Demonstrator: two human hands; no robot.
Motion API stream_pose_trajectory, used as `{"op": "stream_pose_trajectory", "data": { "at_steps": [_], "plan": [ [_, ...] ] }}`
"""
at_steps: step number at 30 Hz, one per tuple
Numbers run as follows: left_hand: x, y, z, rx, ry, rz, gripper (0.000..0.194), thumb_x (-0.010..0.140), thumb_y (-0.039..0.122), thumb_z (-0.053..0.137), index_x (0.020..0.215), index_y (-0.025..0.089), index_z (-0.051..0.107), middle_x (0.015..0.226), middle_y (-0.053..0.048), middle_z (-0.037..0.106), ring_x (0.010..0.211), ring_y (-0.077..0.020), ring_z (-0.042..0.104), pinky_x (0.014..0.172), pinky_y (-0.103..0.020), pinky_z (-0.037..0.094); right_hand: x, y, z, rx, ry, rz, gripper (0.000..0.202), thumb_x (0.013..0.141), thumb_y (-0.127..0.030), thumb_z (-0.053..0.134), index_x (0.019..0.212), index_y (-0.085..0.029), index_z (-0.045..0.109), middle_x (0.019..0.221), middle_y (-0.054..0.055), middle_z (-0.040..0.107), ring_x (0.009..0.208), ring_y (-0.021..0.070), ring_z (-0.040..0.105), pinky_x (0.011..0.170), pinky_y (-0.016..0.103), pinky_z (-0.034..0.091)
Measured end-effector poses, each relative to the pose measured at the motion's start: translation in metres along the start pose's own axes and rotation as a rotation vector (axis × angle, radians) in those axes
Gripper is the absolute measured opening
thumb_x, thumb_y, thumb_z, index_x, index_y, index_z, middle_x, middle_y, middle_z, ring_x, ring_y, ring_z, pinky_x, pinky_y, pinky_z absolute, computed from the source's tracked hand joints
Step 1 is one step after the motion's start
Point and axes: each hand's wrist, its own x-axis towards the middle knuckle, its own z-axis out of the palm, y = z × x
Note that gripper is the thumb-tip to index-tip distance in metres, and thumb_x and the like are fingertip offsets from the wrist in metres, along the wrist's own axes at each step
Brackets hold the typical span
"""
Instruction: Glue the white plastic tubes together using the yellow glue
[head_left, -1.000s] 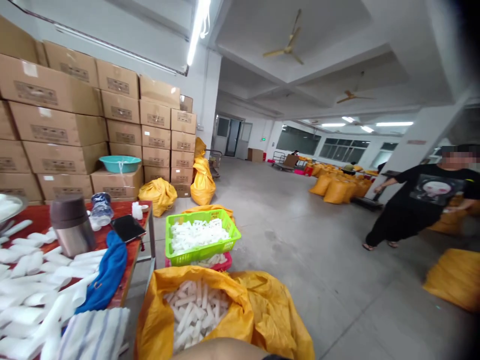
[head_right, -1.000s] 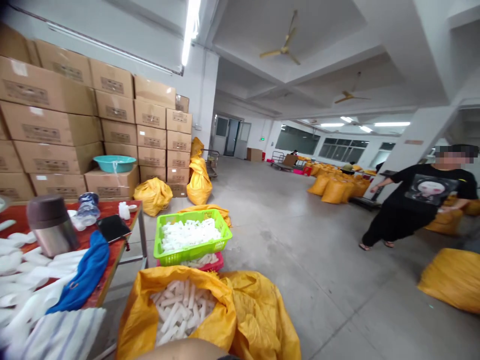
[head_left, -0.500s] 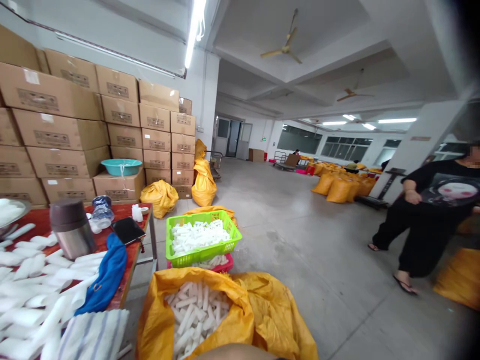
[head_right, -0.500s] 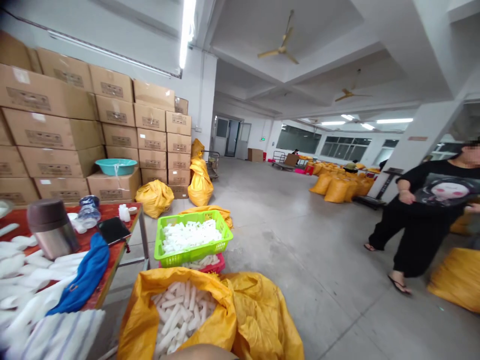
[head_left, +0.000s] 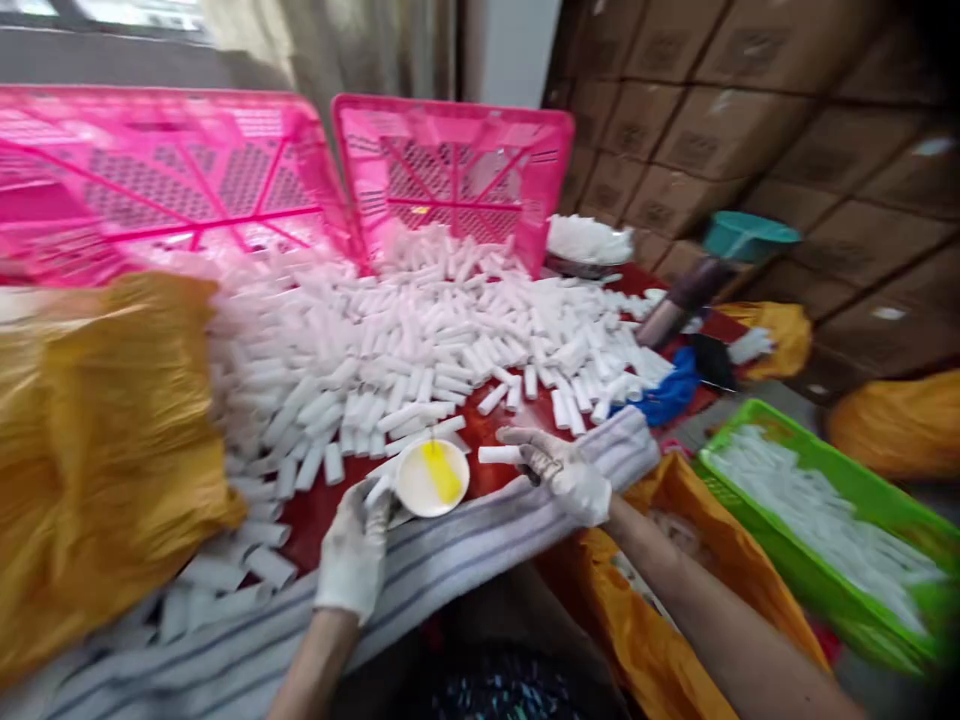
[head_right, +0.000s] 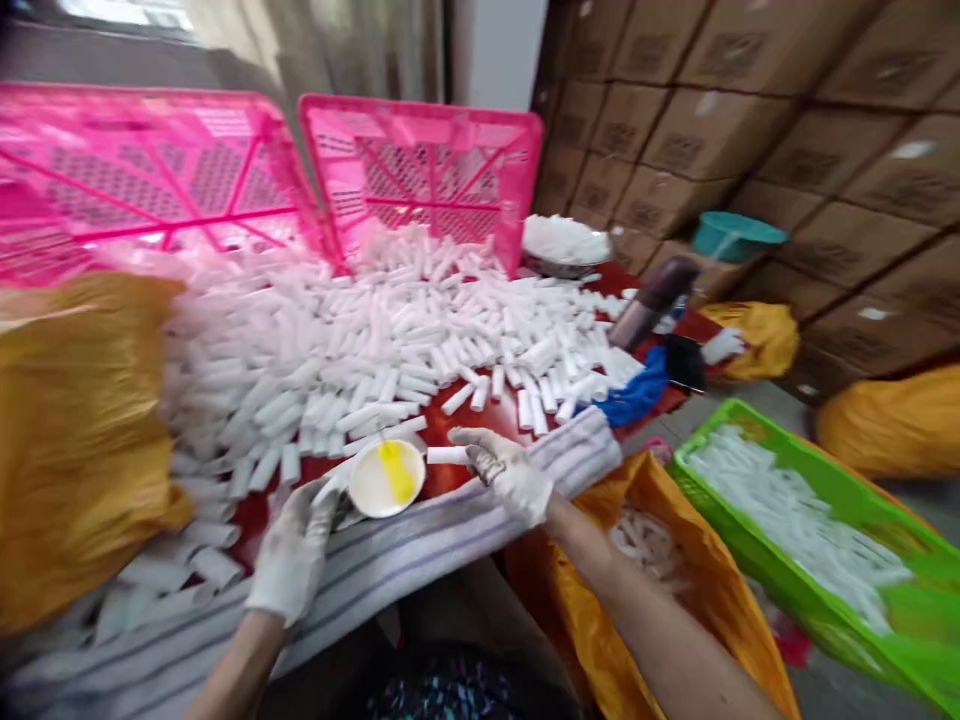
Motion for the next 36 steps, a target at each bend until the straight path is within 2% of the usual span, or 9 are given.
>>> {"op": "stream_pose_trajectory", "data": {
  "at_steps": [6, 10, 14, 18, 23, 27, 29, 33, 36],
  "plan": [
    [0.008, 0.005, 0.006, -0.188, -0.074, -0.011, 0.041, 0.084, 0.043, 0.049, 0.114, 0.015, 0.057, 0.112, -0.011, 0.067, 0.104, -0.0238, 0.063, 0.094, -0.037, 0.048, 0.043, 0.008, 0.041, 0.099, -0.192, 0.060, 0.051, 0.079, -0.057, 0.061, 0.108, -0.014, 0.061, 0.072, 0.002, 0.063, 0.058, 0.0129, 0.057, 0.054, 0.027, 0.048],
    [0.008, 0.000, 0.001, -0.206, -0.098, -0.022, 0.037, 0.084, 0.040, 0.052, 0.112, 0.017, 0.058, 0.111, -0.009, 0.067, 0.102, -0.0230, 0.063, 0.093, -0.037, 0.047, 0.060, 0.025, 0.054, -0.019, -0.137, -0.179, 0.033, 0.080, -0.047, 0.064, 0.095, -0.017, 0.066, 0.088, 0.005, 0.069, 0.081, 0.0180, 0.064, 0.076, 0.032, 0.053],
    [0.007, -0.001, 0.000, -0.209, -0.101, -0.026, 0.035, 0.084, 0.038, 0.056, 0.112, 0.017, 0.058, 0.111, -0.009, 0.066, 0.101, -0.0221, 0.062, 0.094, -0.036, 0.046, 0.053, 0.036, 0.053, -0.045, -0.101, -0.476, 0.023, 0.079, -0.036, 0.069, 0.095, -0.020, 0.068, 0.092, 0.006, 0.067, 0.084, 0.0187, 0.065, 0.079, 0.034, 0.055],
    [0.007, 0.000, 0.001, -0.236, -0.110, -0.028, 0.035, 0.084, 0.038, 0.057, 0.113, 0.018, 0.058, 0.112, -0.008, 0.066, 0.102, -0.0213, 0.062, 0.095, -0.036, 0.046, 0.042, 0.035, 0.052, -0.079, -0.135, -0.344, 0.032, 0.086, -0.035, 0.063, 0.116, -0.023, 0.065, 0.108, 0.007, 0.068, 0.099, 0.0221, 0.065, 0.090, 0.038, 0.054],
    [0.004, 0.003, -0.003, -0.296, -0.098, -0.044, 0.033, 0.082, 0.036, 0.059, 0.110, 0.019, 0.059, 0.109, -0.006, 0.066, 0.098, -0.0197, 0.062, 0.093, -0.034, 0.047, 0.038, 0.036, 0.053, -0.027, -0.107, -0.493, 0.021, 0.081, -0.029, 0.069, 0.101, -0.023, 0.070, 0.095, 0.005, 0.067, 0.086, 0.0188, 0.066, 0.080, 0.033, 0.057],
    [0.000, 0.009, -0.006, -0.351, -0.085, -0.058, 0.033, 0.077, 0.032, 0.064, 0.107, 0.019, 0.061, 0.106, -0.005, 0.067, 0.097, -0.0189, 0.063, 0.093, -0.033, 0.047, 0.035, 0.035, 0.053, -0.051, -0.130, -0.302, 0.035, 0.084, -0.035, 0.065, 0.117, -0.023, 0.063, 0.109, 0.007, 0.067, 0.101, 0.0219, 0.064, 0.091, 0.037, 0.054],
    [-0.001, 0.010, -0.006, -0.371, -0.080, -0.061, 0.033, 0.074, 0.029, 0.067, 0.104, 0.019, 0.061, 0.105, -0.004, 0.067, 0.097, -0.0191, 0.063, 0.094, -0.033, 0.046, 0.032, 0.035, 0.055, -0.050, -0.109, -0.318, 0.026, 0.086, -0.033, 0.062, 0.109, -0.022, 0.066, 0.102, 0.006, 0.068, 0.096, 0.0204, 0.065, 0.089, 0.036, 0.054],
    [0.002, 0.004, 0.001, -0.438, -0.103, -0.050, 0.030, 0.070, 0.028, 0.070, 0.098, 0.019, 0.062, 0.102, -0.003, 0.067, 0.097, -0.0193, 0.063, 0.094, -0.034, 0.047, 0.023, 0.033, 0.055, -0.091, -0.101, -0.548, 0.009, 0.080, -0.021, 0.066, 0.089, -0.022, 0.067, 0.087, 0.003, 0.060, 0.076, 0.0148, 0.062, 0.067, 0.028, 0.053],
    [0.004, 0.000, 0.005, -0.517, -0.131, -0.062, 0.032, 0.067, 0.028, 0.073, 0.096, 0.018, 0.061, 0.100, -0.003, 0.067, 0.095, -0.0190, 0.063, 0.091, -0.034, 0.048, 0.013, 0.025, 0.049, -0.119, -0.142, -0.546, 0.004, 0.078, -0.019, 0.068, 0.082, -0.022, 0.066, 0.086, 0.002, 0.057, 0.075, 0.0131, 0.059, 0.066, 0.026, 0.050]
  ]
}}
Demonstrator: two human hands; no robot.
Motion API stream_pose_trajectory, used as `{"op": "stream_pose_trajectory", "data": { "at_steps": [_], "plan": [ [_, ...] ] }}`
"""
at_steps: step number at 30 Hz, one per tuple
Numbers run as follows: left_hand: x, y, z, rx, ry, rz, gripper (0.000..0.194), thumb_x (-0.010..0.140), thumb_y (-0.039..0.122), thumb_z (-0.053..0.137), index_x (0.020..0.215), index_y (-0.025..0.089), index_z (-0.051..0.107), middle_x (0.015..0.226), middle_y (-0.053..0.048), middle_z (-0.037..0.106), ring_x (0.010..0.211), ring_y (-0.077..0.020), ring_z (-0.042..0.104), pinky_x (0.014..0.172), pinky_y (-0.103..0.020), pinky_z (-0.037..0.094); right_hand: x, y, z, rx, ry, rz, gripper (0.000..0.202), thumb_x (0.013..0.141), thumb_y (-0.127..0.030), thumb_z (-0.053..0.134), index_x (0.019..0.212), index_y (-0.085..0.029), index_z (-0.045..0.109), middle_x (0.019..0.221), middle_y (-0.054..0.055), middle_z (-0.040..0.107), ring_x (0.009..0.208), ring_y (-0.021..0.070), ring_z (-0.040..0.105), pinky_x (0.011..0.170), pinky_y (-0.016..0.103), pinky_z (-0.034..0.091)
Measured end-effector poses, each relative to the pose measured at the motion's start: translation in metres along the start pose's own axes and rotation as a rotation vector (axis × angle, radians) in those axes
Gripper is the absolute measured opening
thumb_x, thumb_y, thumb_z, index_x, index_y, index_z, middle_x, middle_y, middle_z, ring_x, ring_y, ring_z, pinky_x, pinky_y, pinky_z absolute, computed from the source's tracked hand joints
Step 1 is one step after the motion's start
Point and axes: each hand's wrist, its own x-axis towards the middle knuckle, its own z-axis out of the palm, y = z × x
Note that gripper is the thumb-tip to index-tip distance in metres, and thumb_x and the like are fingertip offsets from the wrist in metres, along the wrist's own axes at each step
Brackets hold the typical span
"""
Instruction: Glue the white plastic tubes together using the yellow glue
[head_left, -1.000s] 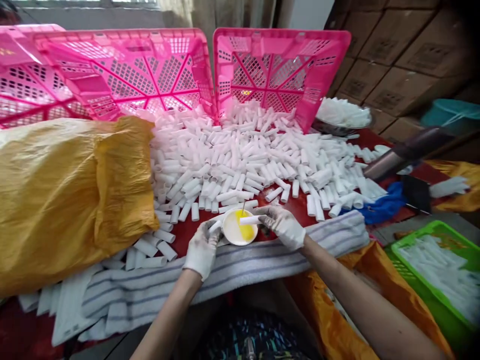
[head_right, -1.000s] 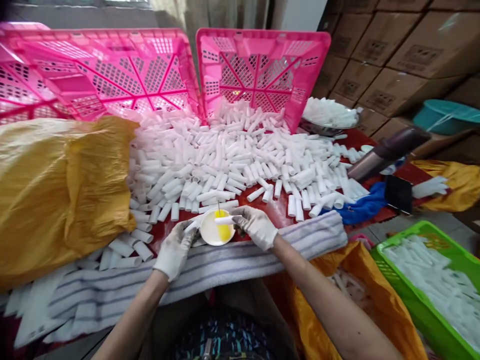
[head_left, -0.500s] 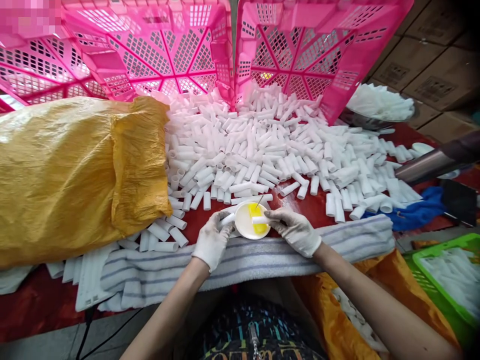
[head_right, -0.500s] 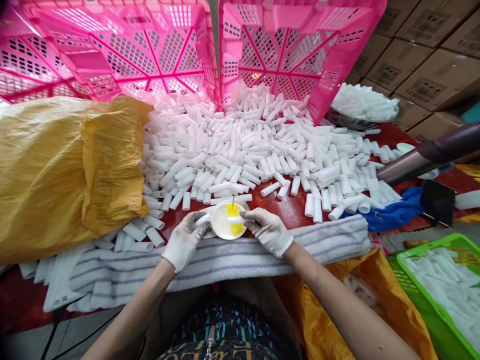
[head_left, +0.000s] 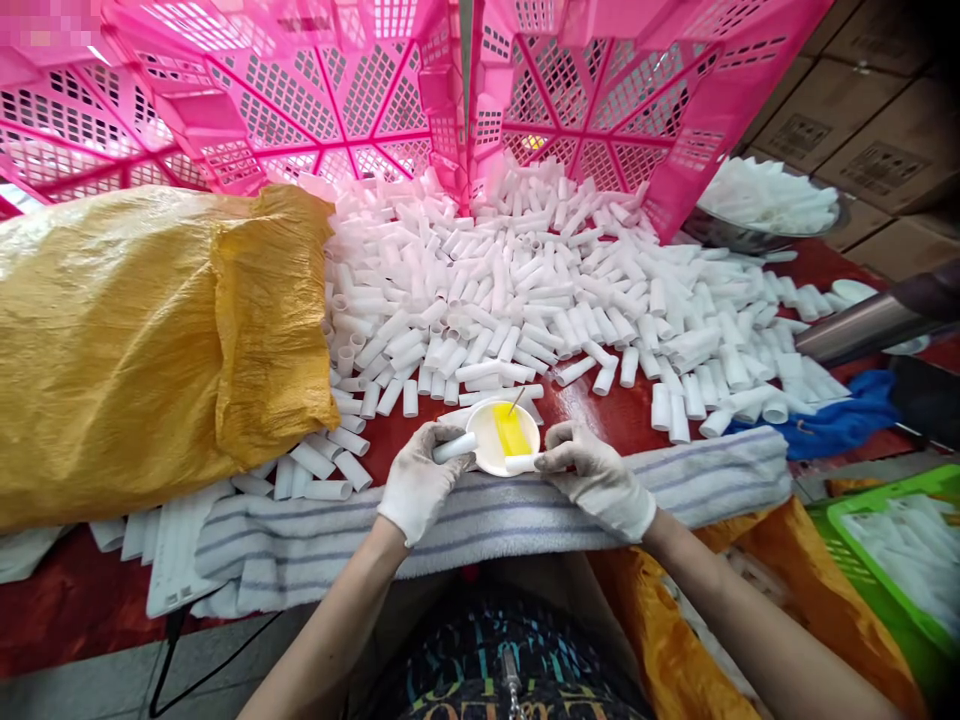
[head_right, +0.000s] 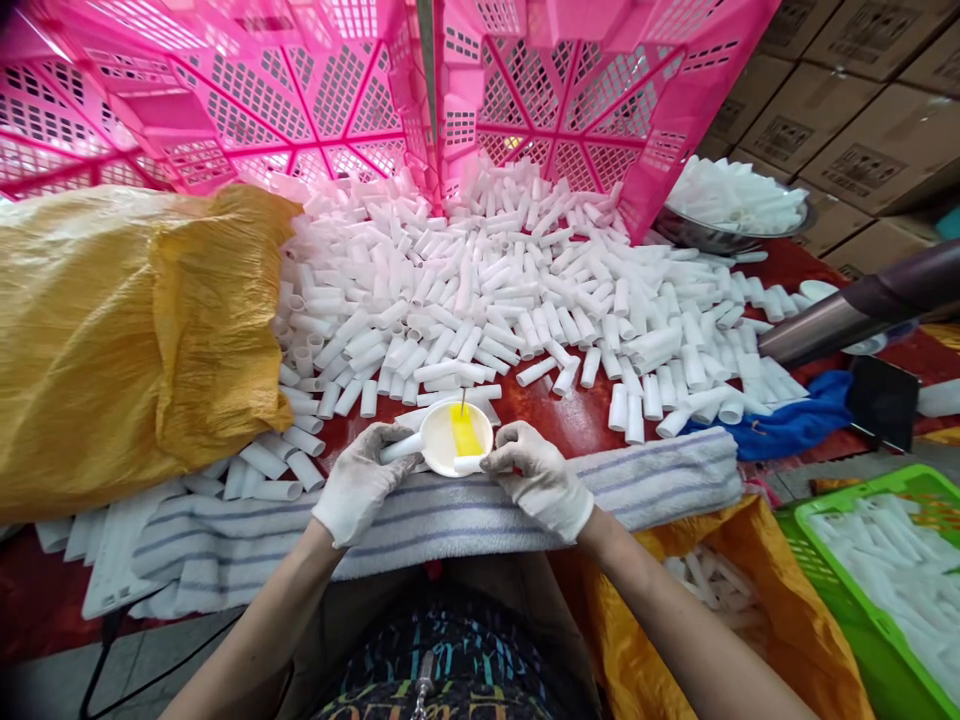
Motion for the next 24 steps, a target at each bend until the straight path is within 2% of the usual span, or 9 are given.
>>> {"op": "stream_pose_trajectory", "data": {
  "at_steps": [3, 6, 10, 12, 14, 17, 19, 21, 24],
  "plan": [
    [-0.002, 0.002, 0.004, -0.044, -0.029, -0.023, 0.033, 0.065, 0.029, 0.076, 0.092, 0.018, 0.061, 0.097, -0.003, 0.067, 0.092, -0.0179, 0.063, 0.087, -0.032, 0.050, 0.000, -0.015, -0.004, 0.146, 0.041, 0.237, 0.013, 0.078, -0.032, 0.070, 0.085, -0.022, 0.065, 0.087, 0.003, 0.061, 0.075, 0.0139, 0.061, 0.065, 0.025, 0.051],
    [-0.008, 0.009, 0.010, 0.003, -0.079, -0.046, 0.032, 0.064, 0.031, 0.077, 0.091, 0.017, 0.063, 0.092, -0.002, 0.067, 0.086, -0.0166, 0.063, 0.083, -0.030, 0.050, 0.007, -0.026, -0.003, 0.289, 0.162, 0.498, 0.034, 0.076, -0.051, 0.068, 0.089, -0.020, 0.063, 0.077, 0.003, 0.063, 0.063, 0.0126, 0.058, 0.054, 0.023, 0.048],
    [-0.016, 0.019, 0.014, 0.028, -0.162, -0.050, 0.032, 0.065, 0.032, 0.076, 0.091, 0.017, 0.064, 0.089, -0.003, 0.067, 0.082, -0.0163, 0.063, 0.076, -0.028, 0.051, 0.017, -0.030, 0.003, 0.307, 0.178, 0.625, 0.047, 0.070, -0.063, 0.066, 0.081, -0.018, 0.061, 0.062, 0.000, 0.056, 0.047, 0.0092, 0.045, 0.041, 0.023, 0.038],
    [-0.019, 0.022, 0.014, 0.008, -0.194, -0.036, 0.034, 0.068, 0.034, 0.075, 0.095, 0.017, 0.063, 0.087, -0.003, 0.067, 0.077, -0.0158, 0.063, 0.071, -0.027, 0.050, 0.018, -0.033, 0.005, 0.242, 0.178, 0.609, 0.046, 0.073, -0.063, 0.064, 0.080, -0.019, 0.061, 0.062, 0.001, 0.057, 0.047, 0.0100, 0.046, 0.042, 0.023, 0.038],
    [-0.023, 0.024, 0.014, 0.021, -0.264, -0.011, 0.034, 0.074, 0.040, 0.069, 0.098, 0.016, 0.061, 0.078, -0.001, 0.065, 0.068, -0.0141, 0.060, 0.063, -0.025, 0.048, 0.015, -0.038, 0.006, 0.126, 0.179, 0.513, 0.041, 0.078, -0.059, 0.061, 0.083, -0.019, 0.062, 0.070, 0.004, 0.063, 0.054, 0.0128, 0.053, 0.046, 0.024, 0.041],
    [-0.028, 0.026, 0.021, 0.169, -0.347, 0.037, 0.039, 0.087, 0.052, 0.048, 0.081, 0.016, 0.062, 0.064, 0.000, 0.059, 0.058, -0.0131, 0.053, 0.057, -0.025, 0.042, 0.008, -0.051, 0.006, -0.218, 0.002, 0.226, 0.029, 0.086, -0.044, 0.054, 0.072, -0.019, 0.061, 0.065, 0.004, 0.061, 0.055, 0.0135, 0.053, 0.050, 0.026, 0.038],
    [-0.033, 0.025, 0.032, 0.254, -0.312, 0.020, 0.053, 0.091, 0.056, 0.032, 0.066, 0.017, 0.058, 0.060, -0.003, 0.057, 0.056, -0.0143, 0.052, 0.056, -0.027, 0.040, 0.005, -0.059, 0.008, -0.468, -0.084, 0.035, 0.036, 0.088, -0.036, 0.047, 0.057, -0.020, 0.054, 0.052, 0.003, 0.053, 0.048, 0.0124, 0.046, 0.048, 0.027, 0.031],
    [-0.038, 0.025, 0.046, 0.285, -0.224, 0.002, 0.059, 0.093, 0.055, 0.024, 0.060, 0.018, 0.055, 0.059, -0.005, 0.059, 0.056, -0.0163, 0.053, 0.057, -0.029, 0.040, 0.003, -0.064, 0.014, -0.591, -0.012, -0.030, 0.039, 0.089, -0.032, 0.042, 0.054, -0.021, 0.050, 0.049, 0.003, 0.050, 0.046, 0.0127, 0.045, 0.048, 0.028, 0.029],
    [-0.046, 0.026, 0.065, 0.343, -0.098, 0.081, 0.054, 0.094, 0.047, 0.025, 0.067, 0.018, 0.062, 0.068, -0.010, 0.065, 0.062, -0.0191, 0.058, 0.063, -0.031, 0.042, -0.001, -0.066, 0.023, -0.562, 0.206, 0.092, 0.038, 0.093, -0.028, 0.037, 0.058, -0.021, 0.048, 0.049, 0.002, 0.051, 0.044, 0.0126, 0.046, 0.047, 0.027, 0.031]
  ]
}}
